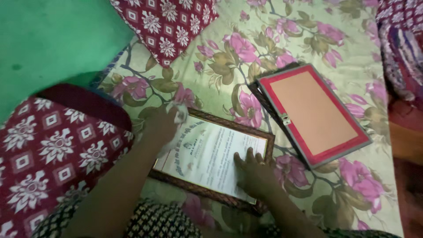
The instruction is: The person cleans multiple framed certificates and their backs using a cloth while sitting on a bed.
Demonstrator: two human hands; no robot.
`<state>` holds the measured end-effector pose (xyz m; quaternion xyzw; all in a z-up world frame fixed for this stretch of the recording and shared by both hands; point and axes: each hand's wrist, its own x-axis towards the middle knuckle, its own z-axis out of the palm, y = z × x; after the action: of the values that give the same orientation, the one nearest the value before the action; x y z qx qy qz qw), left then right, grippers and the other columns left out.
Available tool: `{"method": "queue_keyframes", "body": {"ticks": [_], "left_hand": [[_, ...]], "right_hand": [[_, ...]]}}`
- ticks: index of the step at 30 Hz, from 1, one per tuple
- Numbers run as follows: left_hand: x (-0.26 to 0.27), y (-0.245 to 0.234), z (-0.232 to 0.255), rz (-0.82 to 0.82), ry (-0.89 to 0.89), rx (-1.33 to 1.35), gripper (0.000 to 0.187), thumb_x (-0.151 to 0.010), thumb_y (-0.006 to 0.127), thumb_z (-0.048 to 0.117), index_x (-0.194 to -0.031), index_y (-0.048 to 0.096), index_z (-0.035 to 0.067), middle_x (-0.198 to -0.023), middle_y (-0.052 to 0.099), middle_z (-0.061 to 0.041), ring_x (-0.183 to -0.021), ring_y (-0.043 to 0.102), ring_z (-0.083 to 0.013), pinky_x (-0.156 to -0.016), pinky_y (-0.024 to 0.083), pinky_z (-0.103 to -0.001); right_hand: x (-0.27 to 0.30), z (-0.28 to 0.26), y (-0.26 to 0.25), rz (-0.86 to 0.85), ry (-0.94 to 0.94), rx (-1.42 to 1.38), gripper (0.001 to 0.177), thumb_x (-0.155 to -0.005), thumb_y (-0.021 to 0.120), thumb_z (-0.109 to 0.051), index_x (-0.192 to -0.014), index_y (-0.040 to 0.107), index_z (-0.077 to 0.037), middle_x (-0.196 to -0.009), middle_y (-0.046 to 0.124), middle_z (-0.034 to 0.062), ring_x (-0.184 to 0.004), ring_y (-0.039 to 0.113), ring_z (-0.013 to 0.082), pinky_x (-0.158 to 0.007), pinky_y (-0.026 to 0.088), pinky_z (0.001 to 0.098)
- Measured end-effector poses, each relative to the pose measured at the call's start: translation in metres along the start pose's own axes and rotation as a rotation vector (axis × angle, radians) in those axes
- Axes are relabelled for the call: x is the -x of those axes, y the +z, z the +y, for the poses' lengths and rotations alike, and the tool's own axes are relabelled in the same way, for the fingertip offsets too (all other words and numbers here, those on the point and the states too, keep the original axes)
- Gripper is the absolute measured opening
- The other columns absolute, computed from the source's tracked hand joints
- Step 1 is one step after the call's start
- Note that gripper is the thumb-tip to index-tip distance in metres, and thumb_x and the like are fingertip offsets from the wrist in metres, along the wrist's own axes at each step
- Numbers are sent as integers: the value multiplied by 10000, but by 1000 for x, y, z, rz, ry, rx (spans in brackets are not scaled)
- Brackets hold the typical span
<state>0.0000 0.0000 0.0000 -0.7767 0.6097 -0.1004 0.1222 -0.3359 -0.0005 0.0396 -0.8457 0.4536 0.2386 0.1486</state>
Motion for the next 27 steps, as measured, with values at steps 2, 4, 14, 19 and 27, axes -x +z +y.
{"method": "queue_keyframes", "body": {"ticks": [2, 4, 14, 19, 27], "left_hand": [[19, -2, -7, -13, -42, 230, 486, -906, 632, 351, -1344, 538, 164, -1221, 571, -238, -1071, 618, -465, -822, 516, -603], [34, -4, -15, -113, -70, 296, 456, -901, 636, 347, -1316, 567, 169, -1199, 597, -219, -1067, 631, -444, -832, 520, -584], [84, -49, 6, -135, 24, 400, 323, -881, 660, 327, -1172, 711, 197, -1090, 727, -123, -1050, 699, -335, -879, 542, -490], [91, -98, 32, 521, 126, 343, 372, -952, 602, 141, -1312, 659, 217, -1141, 678, -133, -1056, 654, -369, -863, 543, -488], [94, -96, 69, -153, 155, 515, 651, -804, 744, 364, -1420, 536, 320, -1465, 475, -79, -1265, 503, -330, -936, 450, -617]], "right_hand": [[-3, 8, 18, 78, -34, -46, 937, -811, 805, -390, -1576, 268, -322, -1668, 154, 174, -1507, 259, 440, -1178, 169, 716], [-9, 21, 39, 175, -121, -31, 933, -794, 807, -348, -1574, 295, -313, -1657, 172, 189, -1477, 286, 446, -1184, 189, 684], [49, 28, 59, 11, -70, -150, 537, -858, 698, -534, -1265, 639, -188, -1302, 658, 146, -1217, 633, 345, -1013, 509, 508], [68, 46, 38, -70, -171, -7, 408, -900, 679, -461, -1171, 679, -155, -1144, 732, 161, -1113, 695, 337, -952, 536, 501], [73, 86, 25, 159, -121, -297, 651, -788, 779, -308, -1395, 553, -243, -1236, 698, 146, -1201, 647, 322, -1008, 511, 448]]}}
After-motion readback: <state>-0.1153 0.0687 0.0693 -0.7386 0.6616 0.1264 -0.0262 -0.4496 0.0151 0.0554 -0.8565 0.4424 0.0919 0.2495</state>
